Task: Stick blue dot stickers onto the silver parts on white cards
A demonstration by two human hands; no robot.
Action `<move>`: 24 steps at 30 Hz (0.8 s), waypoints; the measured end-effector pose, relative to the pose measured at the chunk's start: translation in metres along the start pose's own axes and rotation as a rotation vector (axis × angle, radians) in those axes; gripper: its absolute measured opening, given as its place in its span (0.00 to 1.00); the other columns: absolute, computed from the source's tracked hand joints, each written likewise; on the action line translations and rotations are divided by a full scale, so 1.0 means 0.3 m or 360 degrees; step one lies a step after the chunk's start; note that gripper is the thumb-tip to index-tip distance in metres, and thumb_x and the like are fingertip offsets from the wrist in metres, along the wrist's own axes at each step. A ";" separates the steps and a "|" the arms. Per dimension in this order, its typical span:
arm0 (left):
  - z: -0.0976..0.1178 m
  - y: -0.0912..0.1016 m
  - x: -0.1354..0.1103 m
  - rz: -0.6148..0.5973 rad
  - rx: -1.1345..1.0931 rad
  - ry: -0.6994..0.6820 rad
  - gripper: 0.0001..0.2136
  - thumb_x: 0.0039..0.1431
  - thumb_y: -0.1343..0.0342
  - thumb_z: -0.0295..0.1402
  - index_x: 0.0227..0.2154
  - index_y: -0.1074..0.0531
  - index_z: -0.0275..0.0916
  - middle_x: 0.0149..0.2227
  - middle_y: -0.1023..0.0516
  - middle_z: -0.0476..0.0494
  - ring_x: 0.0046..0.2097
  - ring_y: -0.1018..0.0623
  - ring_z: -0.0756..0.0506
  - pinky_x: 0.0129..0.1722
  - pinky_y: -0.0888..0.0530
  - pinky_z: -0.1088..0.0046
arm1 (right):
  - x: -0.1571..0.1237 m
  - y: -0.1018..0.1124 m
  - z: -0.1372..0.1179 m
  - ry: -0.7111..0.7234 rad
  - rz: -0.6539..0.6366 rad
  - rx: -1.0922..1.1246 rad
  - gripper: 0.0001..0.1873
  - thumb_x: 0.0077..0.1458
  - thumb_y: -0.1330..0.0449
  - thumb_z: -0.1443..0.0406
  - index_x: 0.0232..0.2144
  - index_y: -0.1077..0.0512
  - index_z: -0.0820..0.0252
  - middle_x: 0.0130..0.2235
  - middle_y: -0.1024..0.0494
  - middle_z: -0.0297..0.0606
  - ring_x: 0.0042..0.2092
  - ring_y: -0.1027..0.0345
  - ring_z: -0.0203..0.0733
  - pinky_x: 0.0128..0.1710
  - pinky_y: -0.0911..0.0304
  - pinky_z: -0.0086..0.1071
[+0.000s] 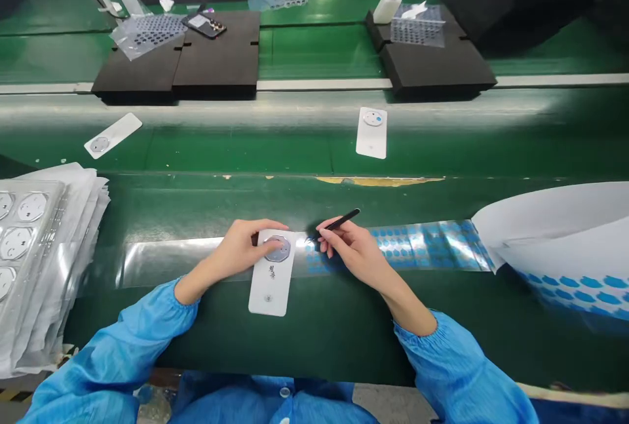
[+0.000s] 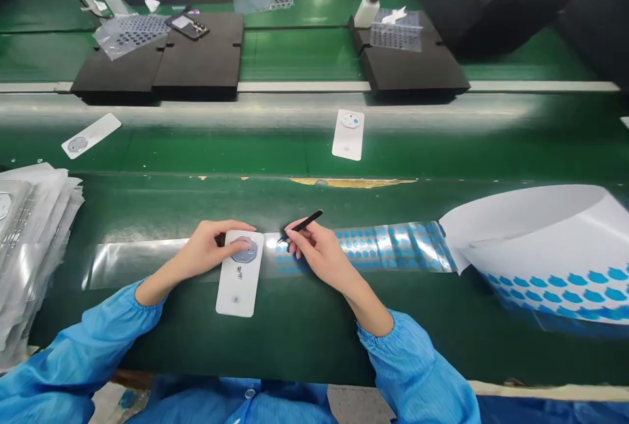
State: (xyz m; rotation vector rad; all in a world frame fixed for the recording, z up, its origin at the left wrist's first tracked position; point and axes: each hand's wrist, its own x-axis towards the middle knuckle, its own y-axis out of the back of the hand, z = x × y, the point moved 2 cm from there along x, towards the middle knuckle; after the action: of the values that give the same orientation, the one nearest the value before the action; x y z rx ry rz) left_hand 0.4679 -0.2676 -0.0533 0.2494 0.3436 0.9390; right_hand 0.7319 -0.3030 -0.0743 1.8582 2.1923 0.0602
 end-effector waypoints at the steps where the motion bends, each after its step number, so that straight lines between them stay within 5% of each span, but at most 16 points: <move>1: -0.007 -0.022 -0.010 0.0051 0.0196 -0.0083 0.13 0.68 0.38 0.36 0.52 0.20 0.41 0.46 0.15 0.42 0.41 0.20 0.43 0.42 0.23 0.63 | 0.001 -0.001 0.005 0.0000 -0.0004 -0.0028 0.23 0.67 0.38 0.45 0.41 0.24 0.59 0.28 0.22 0.38 0.28 0.28 0.41 0.30 0.29 0.35; 4: -0.011 -0.050 -0.036 0.0082 0.0748 -0.0289 0.19 0.65 0.34 0.35 0.57 0.24 0.40 0.55 0.21 0.37 0.52 0.26 0.36 0.52 0.28 0.52 | -0.001 0.001 0.014 0.0015 -0.0002 -0.0101 0.21 0.69 0.40 0.47 0.40 0.24 0.58 0.29 0.22 0.38 0.29 0.28 0.40 0.30 0.30 0.34; 8: -0.007 -0.046 -0.070 -0.0118 0.1122 -0.0326 0.33 0.57 0.27 0.36 0.63 0.31 0.38 0.62 0.29 0.31 0.56 0.30 0.31 0.52 0.30 0.50 | -0.004 0.004 0.016 0.0007 -0.0013 -0.0084 0.19 0.69 0.39 0.48 0.39 0.23 0.58 0.30 0.21 0.38 0.29 0.28 0.39 0.30 0.29 0.33; 16: -0.033 -0.073 -0.098 0.0004 0.1162 -0.0316 0.33 0.59 0.28 0.40 0.63 0.34 0.39 0.61 0.31 0.30 0.58 0.32 0.31 0.50 0.32 0.52 | -0.021 0.004 -0.002 -0.0022 0.0142 0.0165 0.17 0.65 0.32 0.51 0.36 0.21 0.58 0.27 0.20 0.36 0.25 0.28 0.37 0.28 0.29 0.31; 24: -0.051 -0.084 -0.098 0.0102 0.1079 -0.0305 0.36 0.56 0.26 0.42 0.64 0.34 0.42 0.60 0.30 0.32 0.58 0.32 0.31 0.52 0.33 0.52 | 0.004 -0.133 -0.050 -0.0276 0.0140 0.0342 0.20 0.60 0.29 0.49 0.36 0.21 0.60 0.27 0.18 0.38 0.23 0.27 0.38 0.24 0.28 0.32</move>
State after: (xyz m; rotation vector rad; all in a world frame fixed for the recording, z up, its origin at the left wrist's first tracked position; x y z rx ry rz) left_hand 0.4647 -0.3053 -0.0711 0.9688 0.4707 0.8277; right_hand 0.6899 -0.3068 -0.0681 1.9877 2.0671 -0.3197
